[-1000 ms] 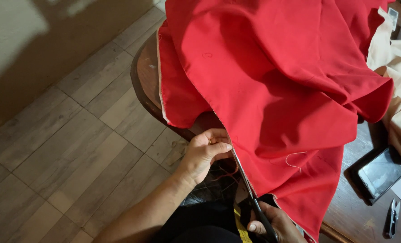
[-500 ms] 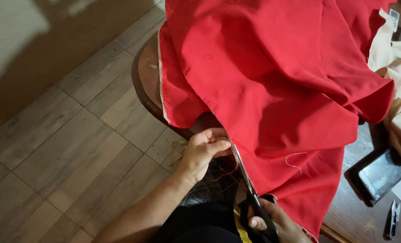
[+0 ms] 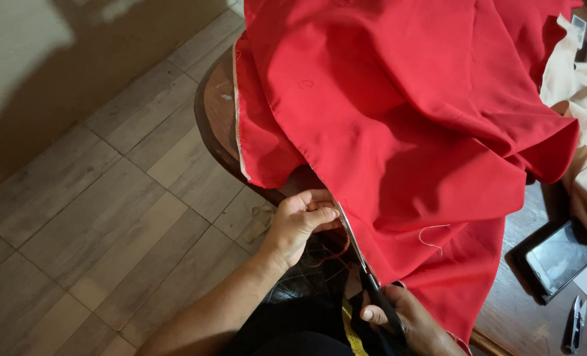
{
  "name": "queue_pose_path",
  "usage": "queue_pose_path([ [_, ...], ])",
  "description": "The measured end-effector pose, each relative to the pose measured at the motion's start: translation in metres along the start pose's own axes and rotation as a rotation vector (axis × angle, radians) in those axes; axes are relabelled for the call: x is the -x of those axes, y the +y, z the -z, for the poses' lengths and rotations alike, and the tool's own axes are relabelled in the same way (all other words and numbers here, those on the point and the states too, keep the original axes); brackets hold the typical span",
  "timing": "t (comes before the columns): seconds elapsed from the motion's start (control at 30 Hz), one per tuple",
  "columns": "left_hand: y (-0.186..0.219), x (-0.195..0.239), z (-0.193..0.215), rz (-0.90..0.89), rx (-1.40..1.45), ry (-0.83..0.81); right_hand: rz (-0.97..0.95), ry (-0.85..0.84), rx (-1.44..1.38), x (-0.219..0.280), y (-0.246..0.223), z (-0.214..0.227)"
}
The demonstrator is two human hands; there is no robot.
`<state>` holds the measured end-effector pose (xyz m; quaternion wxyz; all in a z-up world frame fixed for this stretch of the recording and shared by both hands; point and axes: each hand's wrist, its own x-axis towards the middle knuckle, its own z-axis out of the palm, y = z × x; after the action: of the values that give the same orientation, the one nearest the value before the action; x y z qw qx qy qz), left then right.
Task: The person is using a pair of scissors to cut a long, thin strip from a large piece of red fabric laid out on a wooden table.
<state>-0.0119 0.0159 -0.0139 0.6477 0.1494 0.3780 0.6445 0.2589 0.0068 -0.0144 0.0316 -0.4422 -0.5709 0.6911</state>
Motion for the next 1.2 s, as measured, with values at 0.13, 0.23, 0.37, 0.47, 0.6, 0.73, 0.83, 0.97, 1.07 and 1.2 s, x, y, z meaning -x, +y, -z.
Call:
queue_pose_path([
  [0.13,0.000,0.001,-0.001,0.020,-0.010,0.010,-0.045,0.062,0.059,0.000,0.007,0.001],
  [0.23,-0.002,-0.001,0.001,0.024,-0.008,0.015,-0.052,0.089,0.067,0.001,0.009,0.001],
  [0.37,0.000,0.001,0.000,0.020,0.002,0.010,-0.203,0.171,0.030,-0.007,0.035,0.010],
  [0.47,0.000,0.002,-0.001,0.038,-0.010,0.030,-0.042,0.118,0.105,0.000,0.013,0.003],
  [0.6,-0.006,-0.001,0.003,0.022,-0.026,0.020,-0.054,0.143,0.244,-0.006,0.016,0.005],
  [0.73,-0.008,-0.001,0.003,0.018,-0.036,0.034,-0.040,0.133,0.133,-0.007,0.002,-0.002],
  [0.83,-0.009,-0.002,0.004,0.022,-0.046,0.041,0.050,0.098,0.113,-0.008,-0.006,-0.005],
  [0.97,-0.012,-0.003,0.005,0.013,-0.035,0.025,0.101,0.131,0.263,-0.012,0.007,0.004],
  [1.07,-0.009,-0.003,0.003,0.023,-0.028,0.037,0.041,0.116,0.182,-0.007,-0.004,-0.002],
  [1.2,-0.007,-0.001,0.002,0.022,-0.027,0.032,-0.031,0.204,0.172,-0.008,0.004,-0.002],
])
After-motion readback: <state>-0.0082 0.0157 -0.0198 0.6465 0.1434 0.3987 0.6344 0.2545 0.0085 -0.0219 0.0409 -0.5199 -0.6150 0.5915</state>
